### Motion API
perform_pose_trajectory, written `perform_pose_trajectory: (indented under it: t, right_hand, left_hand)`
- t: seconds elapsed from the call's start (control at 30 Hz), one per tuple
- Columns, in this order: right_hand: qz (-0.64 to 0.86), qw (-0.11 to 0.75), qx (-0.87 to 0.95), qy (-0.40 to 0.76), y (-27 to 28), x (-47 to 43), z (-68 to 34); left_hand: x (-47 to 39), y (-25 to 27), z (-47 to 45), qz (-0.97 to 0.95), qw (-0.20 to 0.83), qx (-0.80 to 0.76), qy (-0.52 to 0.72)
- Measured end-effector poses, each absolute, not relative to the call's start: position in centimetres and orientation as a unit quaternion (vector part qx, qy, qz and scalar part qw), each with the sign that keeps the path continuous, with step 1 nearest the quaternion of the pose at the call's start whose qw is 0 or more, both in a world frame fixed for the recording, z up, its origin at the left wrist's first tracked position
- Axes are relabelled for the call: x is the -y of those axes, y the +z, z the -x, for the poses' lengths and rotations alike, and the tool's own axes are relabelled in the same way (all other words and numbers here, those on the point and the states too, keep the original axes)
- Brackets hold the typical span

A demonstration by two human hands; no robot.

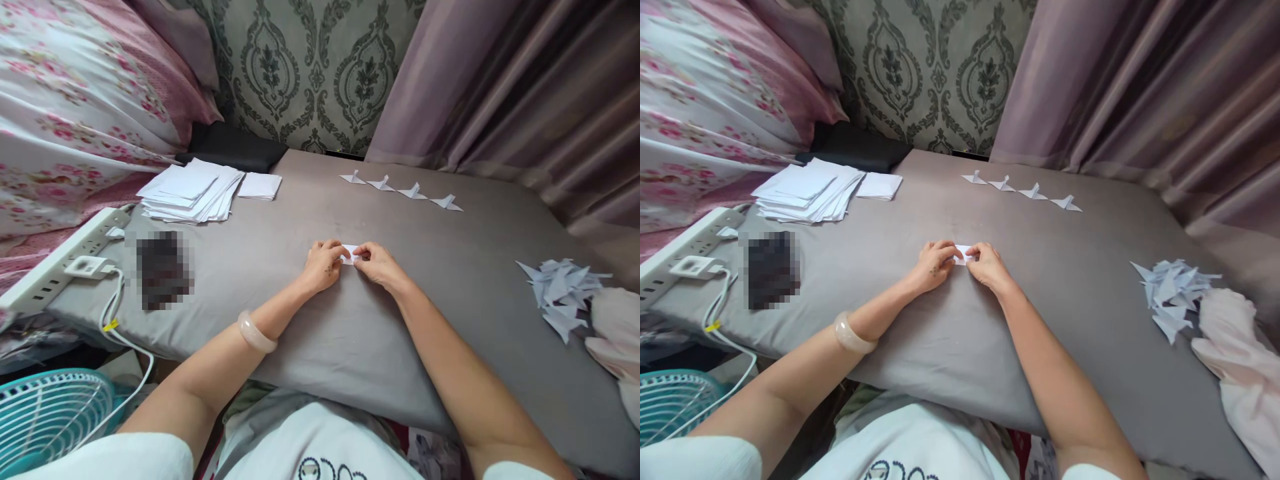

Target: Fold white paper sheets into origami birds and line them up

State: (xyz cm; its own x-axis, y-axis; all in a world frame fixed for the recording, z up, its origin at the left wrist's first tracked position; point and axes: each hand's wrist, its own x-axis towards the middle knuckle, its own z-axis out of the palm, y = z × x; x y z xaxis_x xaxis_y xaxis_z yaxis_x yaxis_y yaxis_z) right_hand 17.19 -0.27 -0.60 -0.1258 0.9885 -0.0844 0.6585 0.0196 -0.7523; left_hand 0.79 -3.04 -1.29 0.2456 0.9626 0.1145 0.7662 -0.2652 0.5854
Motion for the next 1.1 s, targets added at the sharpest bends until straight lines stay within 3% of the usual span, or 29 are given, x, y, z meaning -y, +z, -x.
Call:
perform_pose_trajectory:
  t: [0.23, 0.4, 0.53, 0.63, 0.83, 1.1]
  right_hand:
    - [0.586, 0.246, 0.642, 0.428, -0.4, -0.5, -18.7]
    - [0.543, 0.318, 0.635, 0.448, -0.8, 0.0, -20.0]
    - [0.549, 0.393, 0.655, 0.338, -1.4, 0.8, -20.1]
    - [0.518, 0.398, 0.712, 0.257, -1.5, 1.3, -20.0]
    - [0.461, 0.330, 0.812, 0.138, -0.8, 2.3, -19.6]
    - [0.430, 0.236, 0.871, 0.024, -0.4, 2.7, -19.0]
  left_hand:
    - [3.8, -0.7, -0.7, -0.798, 0.147, -0.551, 0.196]
    - [3.0, -0.4, -0.5, -0.814, 0.133, -0.537, 0.176]
    - [2.3, -0.2, -0.3, -0.843, 0.097, -0.505, 0.159]
    - [2.4, 0.1, -0.4, -0.886, 0.036, -0.445, 0.123]
    - [3.0, 0.3, 0.2, -0.905, 0.003, -0.414, 0.102]
    - [3.4, -0.1, 1.1, -0.890, 0.070, -0.412, 0.181]
